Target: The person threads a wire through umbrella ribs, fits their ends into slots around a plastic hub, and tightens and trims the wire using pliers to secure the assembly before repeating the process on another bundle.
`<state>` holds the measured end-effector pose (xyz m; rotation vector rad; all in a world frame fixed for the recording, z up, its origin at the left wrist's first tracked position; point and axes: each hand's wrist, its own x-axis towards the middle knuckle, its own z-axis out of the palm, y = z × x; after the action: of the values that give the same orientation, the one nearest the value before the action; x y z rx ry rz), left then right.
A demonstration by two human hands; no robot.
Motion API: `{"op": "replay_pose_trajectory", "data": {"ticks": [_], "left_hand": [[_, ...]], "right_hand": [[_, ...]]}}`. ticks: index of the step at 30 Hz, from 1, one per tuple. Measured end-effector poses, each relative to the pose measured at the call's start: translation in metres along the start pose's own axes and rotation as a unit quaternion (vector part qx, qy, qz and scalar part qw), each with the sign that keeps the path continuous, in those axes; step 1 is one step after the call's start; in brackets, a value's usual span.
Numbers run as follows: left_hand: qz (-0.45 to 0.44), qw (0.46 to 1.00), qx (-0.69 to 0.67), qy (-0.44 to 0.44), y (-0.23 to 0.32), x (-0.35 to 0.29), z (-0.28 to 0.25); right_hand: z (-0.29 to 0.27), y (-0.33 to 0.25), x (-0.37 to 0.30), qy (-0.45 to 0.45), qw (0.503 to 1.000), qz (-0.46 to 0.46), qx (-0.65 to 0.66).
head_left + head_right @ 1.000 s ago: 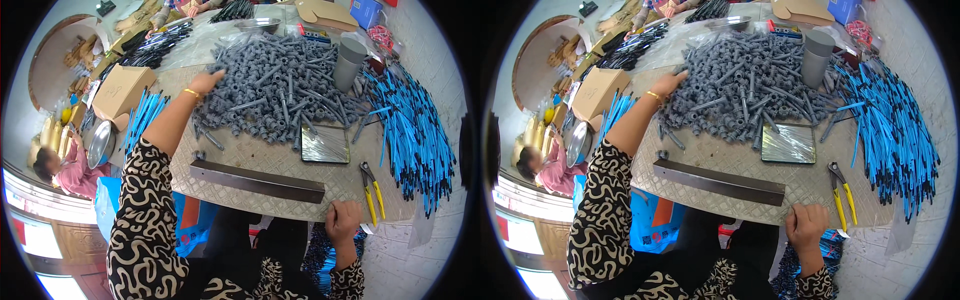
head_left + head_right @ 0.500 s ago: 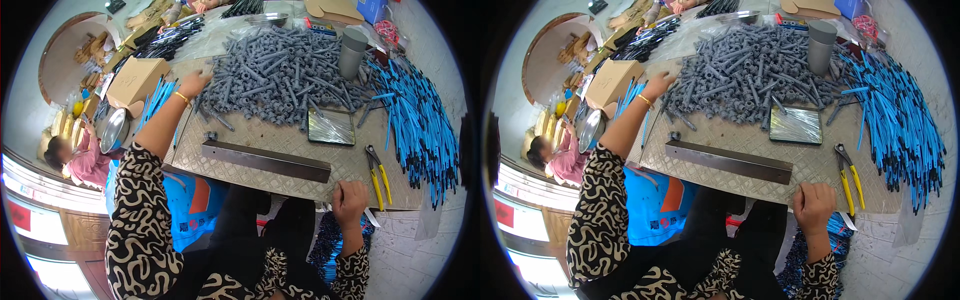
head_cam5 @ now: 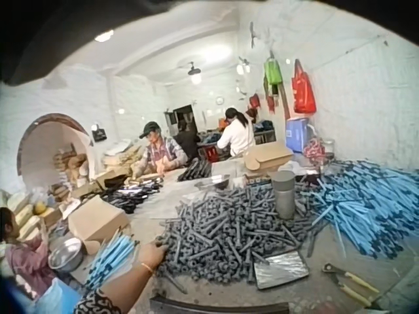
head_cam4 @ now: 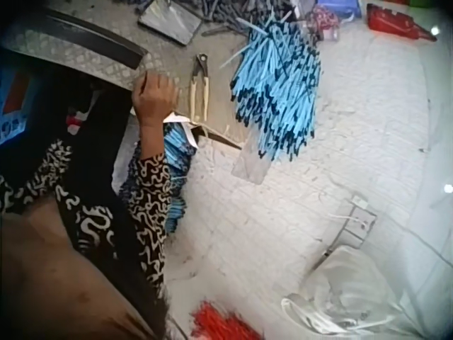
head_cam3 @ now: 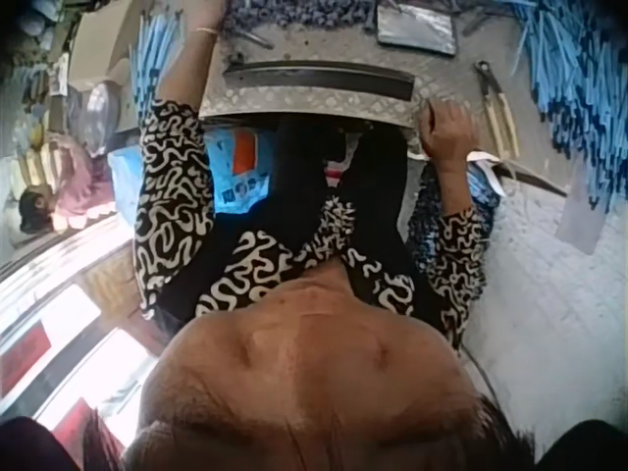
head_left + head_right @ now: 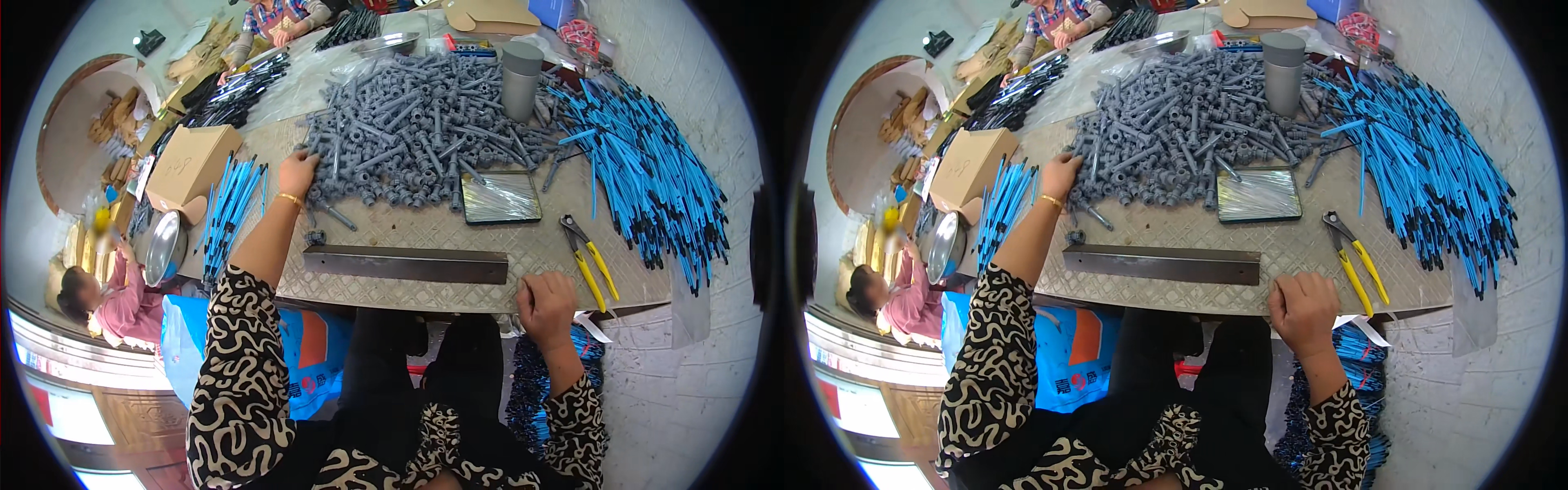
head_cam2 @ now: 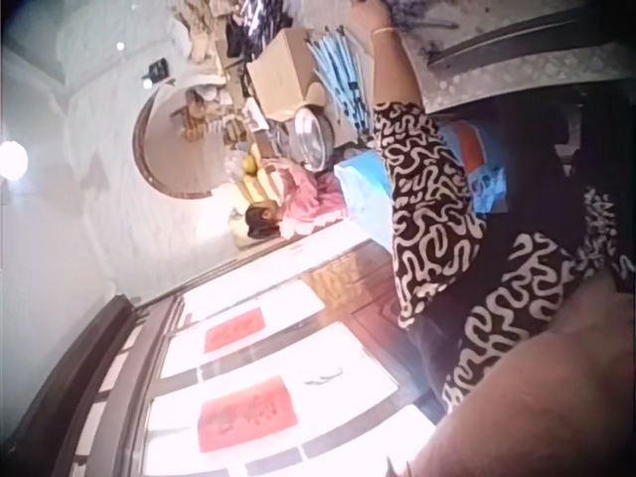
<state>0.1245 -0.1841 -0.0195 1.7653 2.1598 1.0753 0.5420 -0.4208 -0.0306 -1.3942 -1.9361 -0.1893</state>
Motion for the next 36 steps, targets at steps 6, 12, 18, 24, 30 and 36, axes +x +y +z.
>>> {"op": "replay_pose_trajectory", "data": {"ticks": [6,12,18,24,30,36], "left_hand": [[0.046,0.96,-0.23,-0.154,0.091,0.005,-0.014],[0.15,0.958,-0.042,-0.239,0.103,-0.013,-0.056],[0.006,0.914,0.116,-0.389,0.036,-0.073,-0.099],[0.028,0.912,0.045,-0.406,0.057,-0.077,-0.063],[0.171,0.958,-0.003,-0.232,0.074,-0.078,-0.056],[0.191,0.964,-0.048,-0.181,0.088,-0.112,-0.074]], "right_hand": [[0.002,0.001,-0.005,-0.006,1.0,-0.003,0.0],[0.003,0.022,-0.024,0.063,0.991,0.101,0.059],[-0.035,-0.014,-0.021,-0.084,0.801,0.377,0.458],[-0.068,-0.015,0.0,-0.166,0.966,0.089,0.177],[-0.069,0.08,0.088,-0.046,0.96,0.153,-0.232],[-0.045,0.155,0.129,-0.092,0.912,0.157,-0.369]]}}
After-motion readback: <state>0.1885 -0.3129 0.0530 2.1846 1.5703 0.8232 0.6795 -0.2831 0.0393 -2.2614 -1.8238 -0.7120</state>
